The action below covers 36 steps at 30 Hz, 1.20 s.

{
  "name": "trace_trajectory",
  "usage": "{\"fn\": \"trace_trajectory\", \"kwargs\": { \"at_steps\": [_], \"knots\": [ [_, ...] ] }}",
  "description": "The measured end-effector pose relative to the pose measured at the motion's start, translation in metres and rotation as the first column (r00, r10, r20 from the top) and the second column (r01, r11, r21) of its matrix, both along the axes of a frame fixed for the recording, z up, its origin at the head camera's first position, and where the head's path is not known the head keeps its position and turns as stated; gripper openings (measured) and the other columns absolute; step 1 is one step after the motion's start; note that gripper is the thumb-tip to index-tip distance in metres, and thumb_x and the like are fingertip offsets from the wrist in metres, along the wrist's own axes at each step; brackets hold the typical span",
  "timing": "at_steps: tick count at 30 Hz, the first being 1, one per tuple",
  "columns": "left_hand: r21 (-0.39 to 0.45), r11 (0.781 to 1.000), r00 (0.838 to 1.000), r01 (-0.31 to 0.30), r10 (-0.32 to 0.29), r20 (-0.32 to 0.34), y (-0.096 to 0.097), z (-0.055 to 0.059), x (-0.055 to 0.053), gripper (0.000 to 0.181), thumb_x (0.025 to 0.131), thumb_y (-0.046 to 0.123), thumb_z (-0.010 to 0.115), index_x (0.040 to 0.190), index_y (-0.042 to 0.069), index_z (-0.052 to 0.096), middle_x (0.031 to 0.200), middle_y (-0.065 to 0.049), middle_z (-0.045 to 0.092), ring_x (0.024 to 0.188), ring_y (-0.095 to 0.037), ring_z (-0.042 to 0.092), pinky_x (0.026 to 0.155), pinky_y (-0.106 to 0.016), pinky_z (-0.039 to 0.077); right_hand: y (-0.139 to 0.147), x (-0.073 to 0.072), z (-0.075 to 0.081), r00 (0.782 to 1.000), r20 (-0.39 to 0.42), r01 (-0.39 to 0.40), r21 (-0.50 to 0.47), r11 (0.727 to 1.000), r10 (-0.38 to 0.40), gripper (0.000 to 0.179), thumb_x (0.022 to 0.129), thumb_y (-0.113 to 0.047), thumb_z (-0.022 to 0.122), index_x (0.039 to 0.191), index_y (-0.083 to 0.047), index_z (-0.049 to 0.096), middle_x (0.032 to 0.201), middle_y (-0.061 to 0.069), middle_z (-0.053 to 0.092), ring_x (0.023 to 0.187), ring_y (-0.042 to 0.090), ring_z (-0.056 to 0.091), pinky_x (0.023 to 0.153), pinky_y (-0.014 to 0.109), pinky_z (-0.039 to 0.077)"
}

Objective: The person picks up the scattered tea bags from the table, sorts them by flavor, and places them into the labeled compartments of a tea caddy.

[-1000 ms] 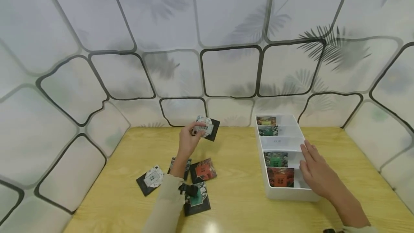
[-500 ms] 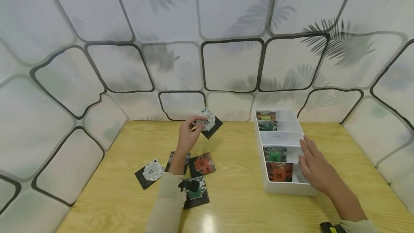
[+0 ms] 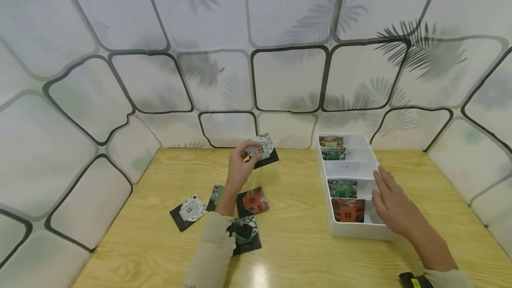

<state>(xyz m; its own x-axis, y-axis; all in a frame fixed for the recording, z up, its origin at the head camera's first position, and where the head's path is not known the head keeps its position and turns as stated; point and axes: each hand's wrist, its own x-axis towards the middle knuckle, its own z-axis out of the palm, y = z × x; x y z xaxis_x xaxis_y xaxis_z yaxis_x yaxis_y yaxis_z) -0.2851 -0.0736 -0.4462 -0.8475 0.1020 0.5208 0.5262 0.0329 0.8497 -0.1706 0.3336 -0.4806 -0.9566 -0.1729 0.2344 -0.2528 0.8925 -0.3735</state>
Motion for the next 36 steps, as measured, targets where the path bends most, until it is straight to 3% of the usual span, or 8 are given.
{"fn": "trace_trajectory", "kwargs": {
  "at_steps": [6, 10, 17, 24, 30, 33, 36],
  "knots": [
    [-0.039, 0.998, 0.999, -0.039, 0.038, -0.025, 0.007, -0.002, 0.003, 0.023, 0.096, -0.011, 0.063, 0.118, -0.007, 0.069, 0.119, -0.025, 0.066, 0.07, -0.024, 0.048, 0.056, -0.026, 0.038, 0.0, 0.0, 0.003, 1.0, 0.005, -0.004, 0.014, 1.0, 0.004, 0.059, 0.111, -0.022, 0.032, 0.158, 0.012, 0.02, 0.166, 0.029, 0.011, 0.152, 0.05, 0.009, 0.114, 0.07, 0.017],
    [-0.05, 0.998, 0.999, -0.043, 0.041, -0.028, 0.012, -0.004, 0.001, 0.025, 0.096, -0.012, 0.062, 0.12, -0.008, 0.067, 0.119, -0.028, 0.065, 0.071, -0.025, 0.049, 0.056, -0.026, 0.039, 0.001, 0.001, 0.005, 1.0, 0.006, 0.004, 0.031, 1.0, -0.005, 0.059, 0.111, -0.022, 0.032, 0.157, 0.012, 0.019, 0.166, 0.03, 0.011, 0.152, 0.051, 0.009, 0.112, 0.073, 0.018],
    [-0.064, 0.998, 1.0, -0.015, 0.014, -0.015, 0.018, -0.003, 0.004, 0.023, 0.097, -0.007, 0.064, 0.119, -0.001, 0.07, 0.117, -0.02, 0.068, 0.07, -0.02, 0.052, 0.057, -0.025, 0.04, 0.002, 0.0, 0.005, 1.0, 0.02, 0.016, 0.062, 0.998, -0.017, 0.061, 0.112, -0.025, 0.03, 0.158, 0.012, 0.016, 0.167, 0.029, 0.009, 0.152, 0.05, 0.007, 0.112, 0.073, 0.018],
    [-0.081, 0.997, 1.0, -0.002, 0.002, 0.002, 0.026, -0.003, 0.011, 0.022, 0.097, -0.007, 0.065, 0.117, -0.002, 0.071, 0.115, -0.021, 0.069, 0.066, -0.018, 0.05, 0.054, -0.024, 0.036, -0.003, 0.0, 0.005, 0.999, 0.041, 0.02, 0.079, 0.997, -0.023, 0.062, 0.112, -0.027, 0.029, 0.158, 0.012, 0.016, 0.167, 0.029, 0.008, 0.152, 0.05, 0.007, 0.113, 0.072, 0.018],
    [-0.077, 0.997, 1.0, 0.027, -0.026, 0.018, 0.037, 0.001, 0.017, 0.024, 0.095, -0.012, 0.065, 0.119, -0.009, 0.068, 0.118, -0.029, 0.066, 0.069, -0.042, 0.059, 0.056, -0.022, 0.039, -0.004, 0.001, 0.007, 0.999, 0.022, 0.028, 0.086, 0.996, -0.03, 0.061, 0.111, -0.025, 0.03, 0.157, 0.013, 0.018, 0.166, 0.03, 0.01, 0.152, 0.05, 0.009, 0.112, 0.073, 0.019],
    [-0.061, 0.997, 0.999, 0.051, -0.051, 0.013, 0.042, 0.012, 0.024, 0.024, 0.093, -0.015, 0.064, 0.118, -0.014, 0.066, 0.119, -0.032, 0.064, 0.076, -0.054, 0.063, 0.057, -0.021, 0.04, -0.004, 0.002, 0.007, 0.999, 0.031, 0.027, 0.08, 0.996, -0.03, 0.061, 0.112, -0.025, 0.03, 0.157, 0.013, 0.017, 0.166, 0.03, 0.009, 0.152, 0.05, 0.008, 0.112, 0.073, 0.018],
    [-0.049, 0.996, 0.997, 0.071, -0.07, 0.017, 0.045, 0.025, 0.033, 0.023, 0.093, -0.017, 0.063, 0.116, -0.016, 0.065, 0.12, -0.034, 0.062, 0.082, -0.056, 0.066, 0.058, -0.02, 0.043, -0.004, 0.002, 0.006, 0.999, 0.046, 0.023, 0.068, 0.997, -0.027, 0.061, 0.112, -0.025, 0.03, 0.158, 0.013, 0.016, 0.166, 0.03, 0.008, 0.152, 0.05, 0.007, 0.112, 0.073, 0.017]
  ]
}}
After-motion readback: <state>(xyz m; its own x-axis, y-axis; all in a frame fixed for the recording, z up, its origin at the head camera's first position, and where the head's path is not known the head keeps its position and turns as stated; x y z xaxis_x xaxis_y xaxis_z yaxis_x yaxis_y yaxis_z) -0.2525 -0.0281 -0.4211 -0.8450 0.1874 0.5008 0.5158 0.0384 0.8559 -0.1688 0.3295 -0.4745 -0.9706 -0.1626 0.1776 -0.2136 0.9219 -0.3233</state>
